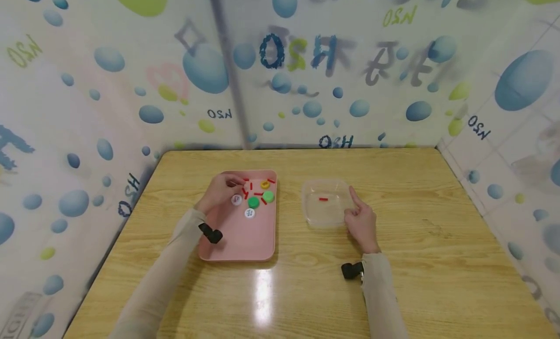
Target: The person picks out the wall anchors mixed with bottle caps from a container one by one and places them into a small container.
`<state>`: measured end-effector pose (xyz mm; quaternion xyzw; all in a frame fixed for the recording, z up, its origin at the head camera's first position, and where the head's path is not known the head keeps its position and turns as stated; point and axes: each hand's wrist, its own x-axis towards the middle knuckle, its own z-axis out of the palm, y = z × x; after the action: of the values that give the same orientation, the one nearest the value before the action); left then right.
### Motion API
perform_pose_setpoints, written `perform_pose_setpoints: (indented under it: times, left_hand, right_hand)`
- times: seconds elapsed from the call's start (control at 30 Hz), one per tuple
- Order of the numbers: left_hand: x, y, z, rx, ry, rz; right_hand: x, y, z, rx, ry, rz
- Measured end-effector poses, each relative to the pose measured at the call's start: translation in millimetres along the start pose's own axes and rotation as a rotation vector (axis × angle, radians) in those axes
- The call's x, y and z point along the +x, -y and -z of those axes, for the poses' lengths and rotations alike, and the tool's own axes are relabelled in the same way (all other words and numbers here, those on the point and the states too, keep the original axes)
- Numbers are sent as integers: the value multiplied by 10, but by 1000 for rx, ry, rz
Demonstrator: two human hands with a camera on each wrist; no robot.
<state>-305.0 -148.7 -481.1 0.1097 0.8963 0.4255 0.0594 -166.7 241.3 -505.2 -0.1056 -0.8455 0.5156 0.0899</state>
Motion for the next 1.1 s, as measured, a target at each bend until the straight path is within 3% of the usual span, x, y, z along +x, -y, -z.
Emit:
perform_pose_setpoints:
  times: [0.33,0.6,1.1]
  left_hand:
    - [34,-3,-49,45,43,12]
    - [45,-6,-80,49,32,51]
    - [26,-21,-99,65,10,46]
  right_hand:
    - [12,-11,14,17,-1,1]
    - [5,-18,5,51,1,10]
    - [0,-9,15,65,11,-14]
